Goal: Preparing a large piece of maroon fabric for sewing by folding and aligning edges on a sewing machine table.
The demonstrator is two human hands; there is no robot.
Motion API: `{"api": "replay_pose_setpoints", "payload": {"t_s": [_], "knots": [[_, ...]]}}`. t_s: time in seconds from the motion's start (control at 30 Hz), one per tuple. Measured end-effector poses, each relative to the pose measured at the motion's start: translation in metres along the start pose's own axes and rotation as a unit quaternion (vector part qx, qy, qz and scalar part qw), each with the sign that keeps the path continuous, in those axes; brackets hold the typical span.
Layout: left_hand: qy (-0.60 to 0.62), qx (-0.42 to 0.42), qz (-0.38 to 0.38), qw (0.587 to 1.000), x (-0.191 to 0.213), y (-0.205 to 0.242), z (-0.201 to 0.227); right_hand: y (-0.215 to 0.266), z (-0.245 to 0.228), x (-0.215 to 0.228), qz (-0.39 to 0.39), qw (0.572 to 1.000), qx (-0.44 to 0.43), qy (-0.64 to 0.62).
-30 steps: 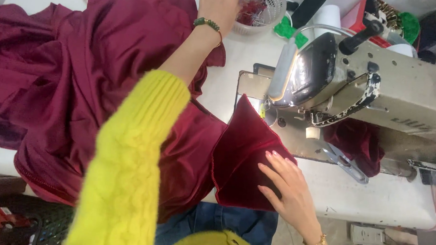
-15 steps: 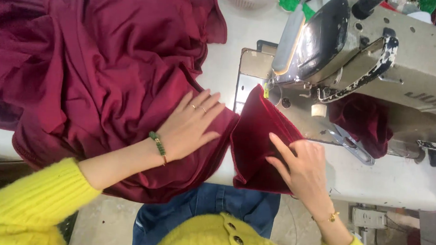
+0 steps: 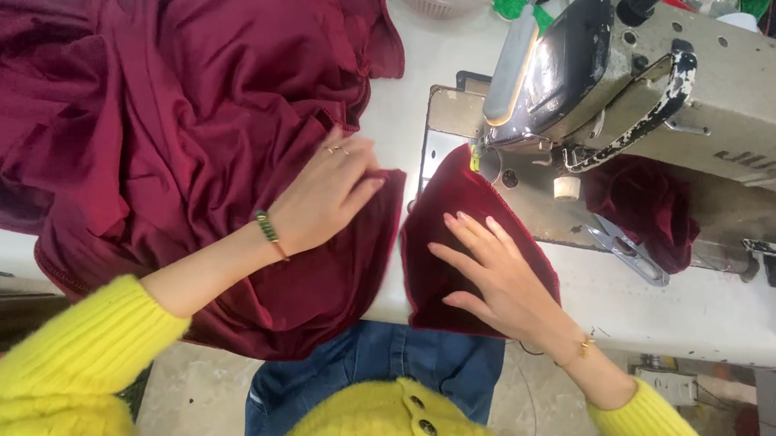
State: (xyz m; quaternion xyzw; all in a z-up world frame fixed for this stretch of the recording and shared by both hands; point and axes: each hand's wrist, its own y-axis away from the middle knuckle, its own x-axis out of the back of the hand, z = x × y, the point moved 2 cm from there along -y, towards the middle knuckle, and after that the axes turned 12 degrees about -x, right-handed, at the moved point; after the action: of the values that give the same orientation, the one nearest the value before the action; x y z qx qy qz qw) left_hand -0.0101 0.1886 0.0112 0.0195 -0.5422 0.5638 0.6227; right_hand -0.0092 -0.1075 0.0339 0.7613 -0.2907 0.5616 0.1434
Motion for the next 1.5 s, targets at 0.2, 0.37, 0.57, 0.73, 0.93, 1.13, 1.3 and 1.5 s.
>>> {"api": "replay_pose_setpoints", "payload": {"t_s": [0.2,0.37,0.57,0.73,0.93,1.13,1.3,1.5], "knots": [[0.05,0.124,0.062,0.989,0.087,-0.013,0.041,-0.033,-0.031,-0.024,-0.01,0.998,-0.037,0.05],[0.048,0.092,0.139,0.985,0.158,-0.043,0.082,-0.085,-0.048,-0.061,0.042,0.988,-0.078,0.127],[0.199,0.173,0.118,0.957,0.185,-0.047,0.086,-0.115,-0.037,-0.051,0.004,0.985,-0.147,0.089],[0.213,0.24,-0.016,0.947,0.191,-0.047,0.079,-0.108,-0.024,-0.034,0.01,0.989,-0.136,0.055],[0.182,0.256,-0.047,0.948,0.186,-0.038,0.069,-0.152,0.005,-0.031,0.13,0.988,-0.021,0.075],[0.23,0.224,-0.011,0.947,0.19,-0.043,0.085,-0.187,0.028,-0.039,0.169,0.939,0.003,0.298],[0.286,0.217,-0.005,0.934,0.183,-0.034,0.07,-0.182,0.003,-0.002,0.186,0.976,0.044,0.106],[0.31,0.216,-0.02,0.926,0.174,-0.037,0.068,-0.183,-0.001,-0.006,0.293,0.94,-0.019,0.175]]}}
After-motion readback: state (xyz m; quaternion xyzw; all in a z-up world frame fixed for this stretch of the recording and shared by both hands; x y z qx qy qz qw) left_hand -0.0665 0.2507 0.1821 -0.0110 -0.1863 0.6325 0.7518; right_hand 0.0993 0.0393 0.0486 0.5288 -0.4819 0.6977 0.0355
